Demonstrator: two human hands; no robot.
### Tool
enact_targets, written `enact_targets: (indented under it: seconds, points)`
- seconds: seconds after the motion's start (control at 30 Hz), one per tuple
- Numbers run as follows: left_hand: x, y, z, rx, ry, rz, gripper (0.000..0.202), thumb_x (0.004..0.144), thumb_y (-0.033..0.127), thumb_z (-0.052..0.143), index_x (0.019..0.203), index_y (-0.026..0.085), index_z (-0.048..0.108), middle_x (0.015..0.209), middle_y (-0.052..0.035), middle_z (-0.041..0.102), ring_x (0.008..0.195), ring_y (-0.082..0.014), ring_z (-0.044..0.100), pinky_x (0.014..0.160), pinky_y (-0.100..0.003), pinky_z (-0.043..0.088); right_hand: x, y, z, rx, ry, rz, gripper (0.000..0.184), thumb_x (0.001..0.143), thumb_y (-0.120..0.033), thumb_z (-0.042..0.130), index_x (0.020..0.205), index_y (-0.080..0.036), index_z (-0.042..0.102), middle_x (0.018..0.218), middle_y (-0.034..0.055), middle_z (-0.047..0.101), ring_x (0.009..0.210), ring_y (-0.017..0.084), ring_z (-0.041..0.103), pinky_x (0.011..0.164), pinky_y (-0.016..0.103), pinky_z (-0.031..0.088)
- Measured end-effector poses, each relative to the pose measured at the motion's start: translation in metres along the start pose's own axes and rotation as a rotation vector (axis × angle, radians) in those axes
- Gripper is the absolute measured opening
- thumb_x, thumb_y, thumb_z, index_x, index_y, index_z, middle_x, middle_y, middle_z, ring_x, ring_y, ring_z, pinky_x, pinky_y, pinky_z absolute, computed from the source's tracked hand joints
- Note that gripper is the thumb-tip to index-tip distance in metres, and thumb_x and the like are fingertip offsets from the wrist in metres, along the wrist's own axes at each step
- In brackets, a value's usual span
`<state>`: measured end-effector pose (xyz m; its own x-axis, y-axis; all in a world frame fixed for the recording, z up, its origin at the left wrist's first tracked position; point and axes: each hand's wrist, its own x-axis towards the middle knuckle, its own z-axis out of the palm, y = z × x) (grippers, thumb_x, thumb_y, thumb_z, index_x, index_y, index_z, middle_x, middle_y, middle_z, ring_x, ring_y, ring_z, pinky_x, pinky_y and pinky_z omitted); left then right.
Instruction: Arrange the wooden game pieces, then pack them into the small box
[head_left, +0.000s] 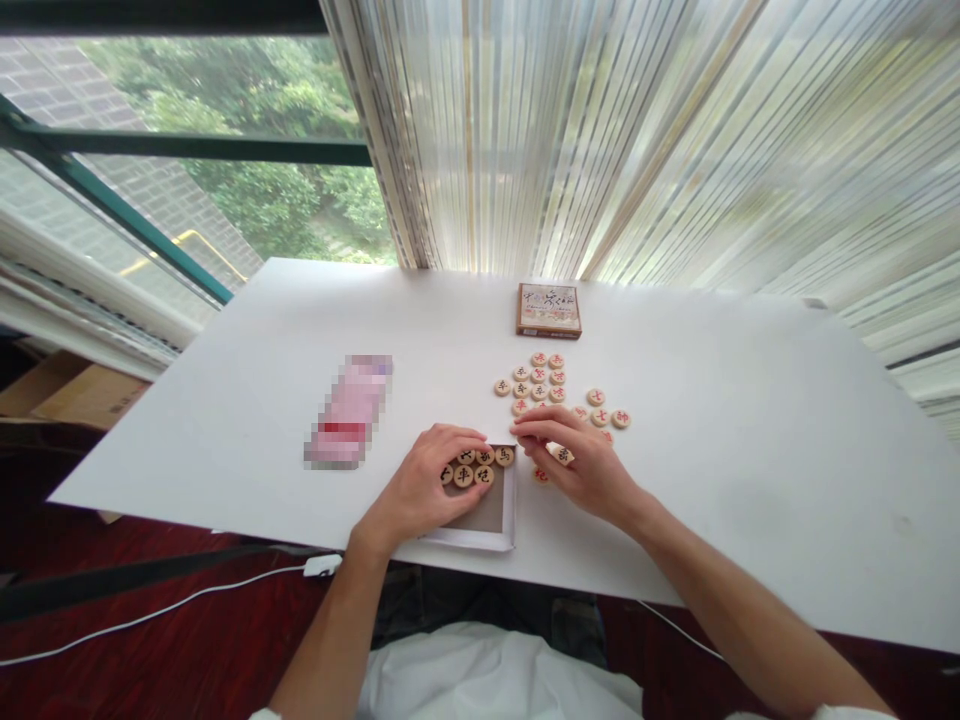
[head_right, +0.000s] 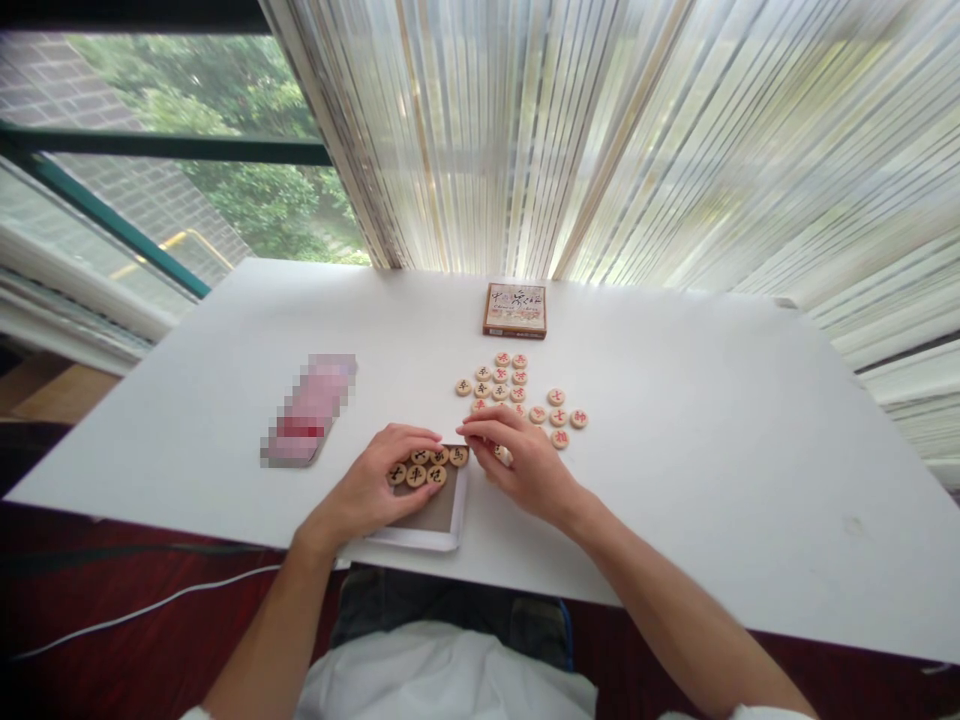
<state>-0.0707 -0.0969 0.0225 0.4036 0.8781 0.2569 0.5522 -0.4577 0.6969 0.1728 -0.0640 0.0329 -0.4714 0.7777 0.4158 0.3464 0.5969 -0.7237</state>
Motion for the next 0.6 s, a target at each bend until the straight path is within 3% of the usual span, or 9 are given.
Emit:
enact_targets:
  seconds: [0.37,0.6]
  points:
    - [-0.001,-0.0014,0.0012,-0.004,0.0,-0.005,0.039,0.082,0.02,0.072,0.119,0.025,0.064,0.123,-0.0072,0.066,0.118,-0.0243,0.058,0.105,-0.044,0.045,-0.001,0.0024,0.0031,0.017,0.016,0.023,0.026,0.096,-0.021,0.057,0.12,-0.027,0.066,0.117,0.0086,0.065,0.107,0.022,0.065,0.091,0.038,0.057]
    - [-0.0009,-0.0013,0.0011,-0.005,0.002,-0.005,0.039,0.081,0.02,0.073,0.119,0.025,0.064,0.123,-0.0078,0.066,0.117,-0.0251,0.058,0.104,-0.044,0.045,-0.0024,0.0028,0.0026,0.03,-0.035,0.059,0.025,0.095,-0.026,0.062,0.119,-0.026,0.066,0.114,0.0075,0.068,0.081,0.015,0.069,0.08,0.032,0.06]
